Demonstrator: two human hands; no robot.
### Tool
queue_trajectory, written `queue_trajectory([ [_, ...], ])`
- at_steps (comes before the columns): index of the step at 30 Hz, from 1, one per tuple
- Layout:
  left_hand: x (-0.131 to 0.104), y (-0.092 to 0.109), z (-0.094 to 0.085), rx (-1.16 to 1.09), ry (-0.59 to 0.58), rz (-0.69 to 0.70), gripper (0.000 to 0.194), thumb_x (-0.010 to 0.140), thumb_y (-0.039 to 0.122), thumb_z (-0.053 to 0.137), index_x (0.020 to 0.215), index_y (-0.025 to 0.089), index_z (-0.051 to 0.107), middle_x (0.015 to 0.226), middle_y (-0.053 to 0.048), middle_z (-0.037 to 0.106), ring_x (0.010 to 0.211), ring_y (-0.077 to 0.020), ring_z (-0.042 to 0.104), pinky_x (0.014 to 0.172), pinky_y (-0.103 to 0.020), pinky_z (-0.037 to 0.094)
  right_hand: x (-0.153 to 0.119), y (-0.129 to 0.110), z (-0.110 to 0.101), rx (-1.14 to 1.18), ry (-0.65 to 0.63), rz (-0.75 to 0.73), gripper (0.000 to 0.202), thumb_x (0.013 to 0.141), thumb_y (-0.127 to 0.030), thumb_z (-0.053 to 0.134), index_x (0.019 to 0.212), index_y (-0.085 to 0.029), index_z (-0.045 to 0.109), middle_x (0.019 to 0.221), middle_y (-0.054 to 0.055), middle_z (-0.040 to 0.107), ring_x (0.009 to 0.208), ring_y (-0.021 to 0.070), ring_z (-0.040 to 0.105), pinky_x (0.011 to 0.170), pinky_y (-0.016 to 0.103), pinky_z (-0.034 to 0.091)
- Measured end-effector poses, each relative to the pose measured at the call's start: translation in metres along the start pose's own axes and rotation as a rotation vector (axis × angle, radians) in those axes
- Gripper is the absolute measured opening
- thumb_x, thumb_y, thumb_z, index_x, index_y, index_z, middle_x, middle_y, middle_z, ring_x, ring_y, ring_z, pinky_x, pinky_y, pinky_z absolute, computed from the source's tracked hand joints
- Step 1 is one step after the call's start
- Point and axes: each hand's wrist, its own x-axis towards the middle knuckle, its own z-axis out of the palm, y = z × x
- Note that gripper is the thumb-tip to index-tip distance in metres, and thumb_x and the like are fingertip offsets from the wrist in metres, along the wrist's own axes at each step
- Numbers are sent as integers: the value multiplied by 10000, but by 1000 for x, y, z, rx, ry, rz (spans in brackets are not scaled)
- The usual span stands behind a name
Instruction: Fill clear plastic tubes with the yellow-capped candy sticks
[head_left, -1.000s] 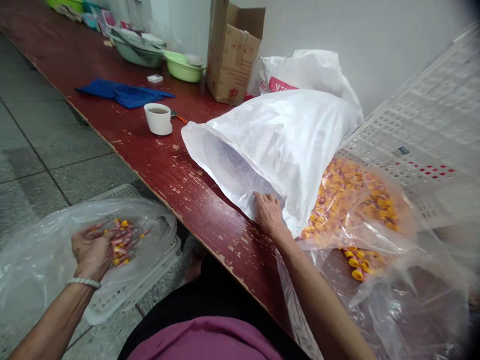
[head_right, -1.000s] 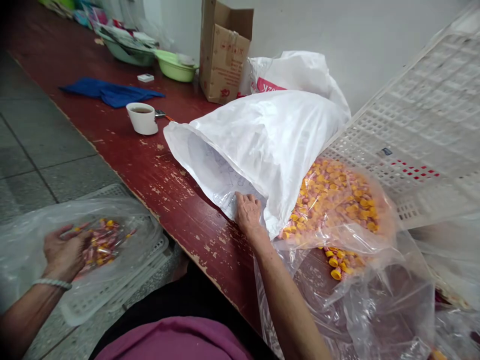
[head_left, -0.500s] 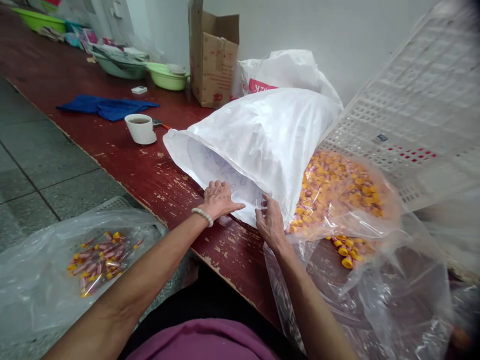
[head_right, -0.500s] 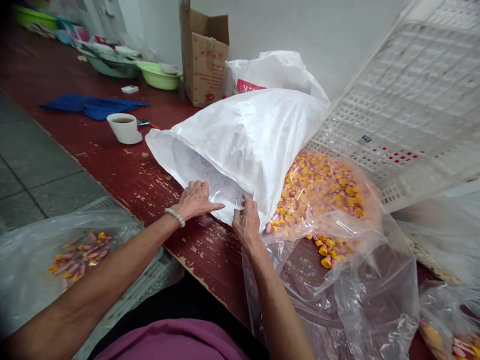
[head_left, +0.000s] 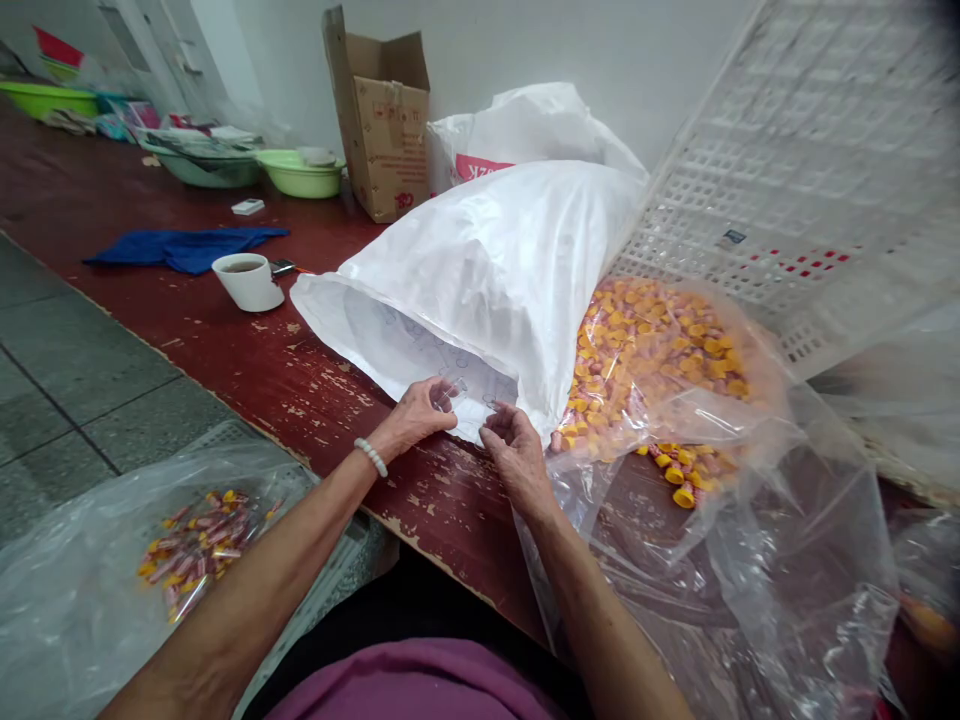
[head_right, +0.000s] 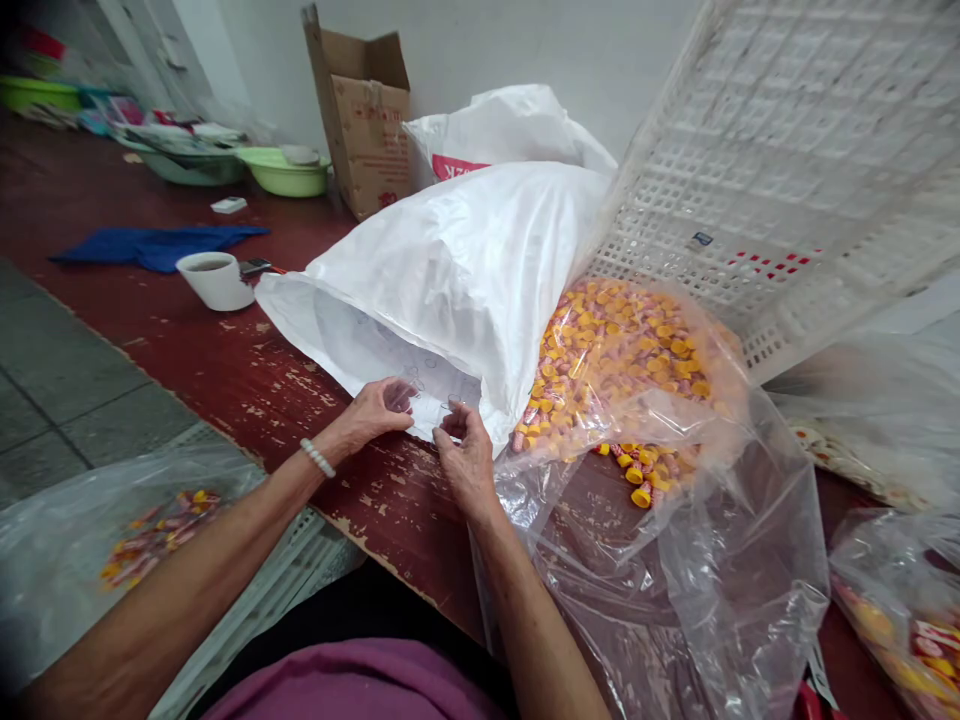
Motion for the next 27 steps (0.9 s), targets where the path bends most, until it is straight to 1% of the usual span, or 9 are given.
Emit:
queue_trajectory([
  [3, -24, 2, 12, -684, -85, 1, 314, 567, 123, 675, 865, 153, 580, 790, -7, 618, 709, -134, 586, 614, -237, 473, -7, -13, 7, 109, -29, 14, 394, 721, -263, 619, 1096, -195, 519, 907, 19, 603, 817, 137, 597, 753, 299, 506],
  [6, -37, 3, 19, -964, -79, -53, 365, 523, 69, 714, 853, 167, 593, 811, 6, 644, 747, -139, 608, 664, -259, 510, -14, -23, 10, 201, -50, 21, 402, 732, -258, 620, 1111, -211, 495, 924, 23, 607, 831, 145, 606, 738, 305, 527],
  [8, -41, 3, 21, -1005, -76, -61, 375, 518, 54, 724, 852, 170, 598, 835, 1, 658, 762, -150, 622, 672, -278, 525, -18, -27, 10, 223, -69, 21, 373, 739, -255, 619, 1087, -218, 492, 936, 19, 598, 818, 143, 613, 726, 307, 537],
  [10, -43, 2, 21, -1020, -95, -70, 361, 525, 57, 736, 840, 170, 600, 847, 3, 658, 763, -151, 627, 685, -295, 536, -22, -29, 9, 184, -53, -41, 296, 754, -245, 602, 1034, -222, 508, 964, 19, 574, 818, 137, 607, 717, 301, 539],
  [13, -46, 1, 18, -1056, -149, -122, 359, 561, 78, 737, 874, 187, 599, 842, 17, 645, 766, -142, 628, 687, -297, 540, -28, -29, 5, -39, 53, -277, 186, 749, -162, 565, 924, -224, 576, 971, 24, 515, 893, 145, 560, 743, 292, 523],
  [15, -49, 0, 16, -1078, -238, -159, 374, 589, 72, 716, 922, 196, 596, 844, 11, 644, 776, -144, 629, 689, -295, 537, -31, -29, 2, -202, 81, -414, 218, 734, -96, 526, 885, -228, 612, 936, 28, 484, 890, 149, 535, 730, 284, 516],
  [17, -52, -1, 13, -1108, -341, -177, 386, 610, 65, 690, 959, 199, 593, 845, 0, 648, 782, -152, 634, 714, -316, 534, -35, -27, 0, -308, 59, -496, 285, 725, -55, 482, 894, -232, 627, 901, 30, 474, 844, 147, 531, 699, 284, 517],
  [21, -54, -2, 12, -1177, -456, -154, 370, 638, 107, 665, 989, 201, 595, 845, -18, 651, 780, -170, 641, 739, -354, 527, -41, -23, -1, -434, 27, -604, 315, 763, -52, 446, 931, -237, 637, 897, 40, 496, 833, 149, 541, 709, 296, 517],
  [27, -54, -1, 15, -1180, -457, -135, 400, 627, 66, 656, 999, 202, 603, 903, -36, 674, 829, -188, 639, 729, -359, 530, -44, -20, -4, -457, 12, -641, 259, 831, -100, 445, 927, -242, 639, 911, 51, 553, 885, 161, 563, 777, 315, 513],
])
